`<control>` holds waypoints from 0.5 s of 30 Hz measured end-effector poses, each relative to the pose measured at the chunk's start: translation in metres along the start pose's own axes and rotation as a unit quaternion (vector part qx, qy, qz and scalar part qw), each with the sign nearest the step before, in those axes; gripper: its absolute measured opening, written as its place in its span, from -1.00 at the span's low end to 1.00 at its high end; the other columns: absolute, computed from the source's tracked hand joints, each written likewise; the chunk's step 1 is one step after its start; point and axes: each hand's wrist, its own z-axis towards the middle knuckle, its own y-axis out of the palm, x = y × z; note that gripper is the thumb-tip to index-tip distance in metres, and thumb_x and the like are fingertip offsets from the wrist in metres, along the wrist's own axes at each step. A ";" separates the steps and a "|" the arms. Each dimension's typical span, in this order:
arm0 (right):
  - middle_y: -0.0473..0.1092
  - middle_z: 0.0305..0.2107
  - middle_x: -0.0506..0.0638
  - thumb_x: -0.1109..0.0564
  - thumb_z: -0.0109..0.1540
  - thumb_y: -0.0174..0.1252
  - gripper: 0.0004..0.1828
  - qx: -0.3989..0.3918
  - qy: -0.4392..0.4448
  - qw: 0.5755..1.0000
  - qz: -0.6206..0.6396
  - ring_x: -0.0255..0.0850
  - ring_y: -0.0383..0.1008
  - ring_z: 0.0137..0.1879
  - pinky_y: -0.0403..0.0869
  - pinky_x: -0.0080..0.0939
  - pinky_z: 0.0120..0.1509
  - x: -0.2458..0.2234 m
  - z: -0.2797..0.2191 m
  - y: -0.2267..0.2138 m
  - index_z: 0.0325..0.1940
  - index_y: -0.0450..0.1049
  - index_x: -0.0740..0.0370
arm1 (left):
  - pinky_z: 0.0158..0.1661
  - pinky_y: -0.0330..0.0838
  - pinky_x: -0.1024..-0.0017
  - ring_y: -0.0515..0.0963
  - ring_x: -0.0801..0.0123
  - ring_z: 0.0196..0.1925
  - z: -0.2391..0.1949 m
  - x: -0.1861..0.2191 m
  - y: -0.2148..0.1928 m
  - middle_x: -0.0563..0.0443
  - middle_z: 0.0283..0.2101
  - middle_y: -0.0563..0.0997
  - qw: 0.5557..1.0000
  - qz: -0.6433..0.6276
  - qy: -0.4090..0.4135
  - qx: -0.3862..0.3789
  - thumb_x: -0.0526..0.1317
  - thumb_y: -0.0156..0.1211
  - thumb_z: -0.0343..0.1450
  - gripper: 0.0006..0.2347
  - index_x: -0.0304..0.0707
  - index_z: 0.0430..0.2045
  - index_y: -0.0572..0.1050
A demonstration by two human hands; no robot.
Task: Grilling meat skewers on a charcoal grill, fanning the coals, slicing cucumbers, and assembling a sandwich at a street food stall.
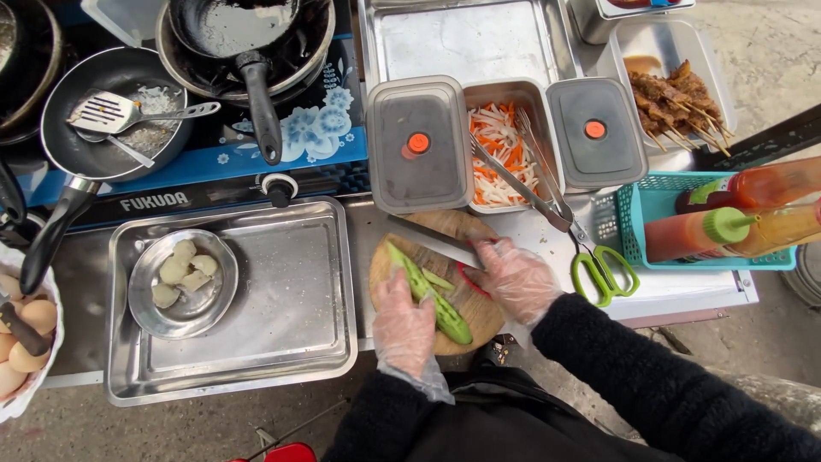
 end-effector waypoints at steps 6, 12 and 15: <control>0.39 0.08 0.32 -0.27 0.42 0.03 -0.31 -0.091 0.110 0.990 0.004 0.08 0.63 -0.02 0.63 0.03 0.09 -0.006 -0.034 -0.050 0.60 0.11 -0.14 | 0.03 0.62 -0.14 0.65 -0.39 0.01 0.039 -0.016 0.028 -0.26 0.24 0.36 0.995 0.035 0.088 0.000 -0.18 0.25 0.42 -0.47 -0.12 0.34 0.29; 0.24 -0.57 -0.09 -0.40 0.35 -0.32 -0.20 -0.265 0.173 0.933 0.173 -0.30 0.24 -0.51 0.57 -0.29 -0.37 -0.007 -0.089 -0.041 0.72 -0.25 -0.58 | -0.17 0.66 0.11 0.71 -0.03 -0.14 0.060 -0.034 0.034 -0.17 0.50 0.14 0.990 0.139 0.008 -0.007 0.04 0.10 0.47 -0.41 0.08 0.45 0.13; 0.36 -0.39 -0.24 -0.33 0.42 -0.28 -0.54 -0.288 0.087 0.947 0.115 -0.37 0.40 -0.34 0.58 -0.30 -0.18 0.032 -0.103 0.003 0.27 0.35 -0.27 | -0.02 0.65 0.06 0.58 -0.08 0.21 0.059 -0.040 0.032 -0.20 0.54 0.12 0.994 0.106 0.001 -0.008 0.08 0.13 0.45 -0.39 0.15 0.46 0.15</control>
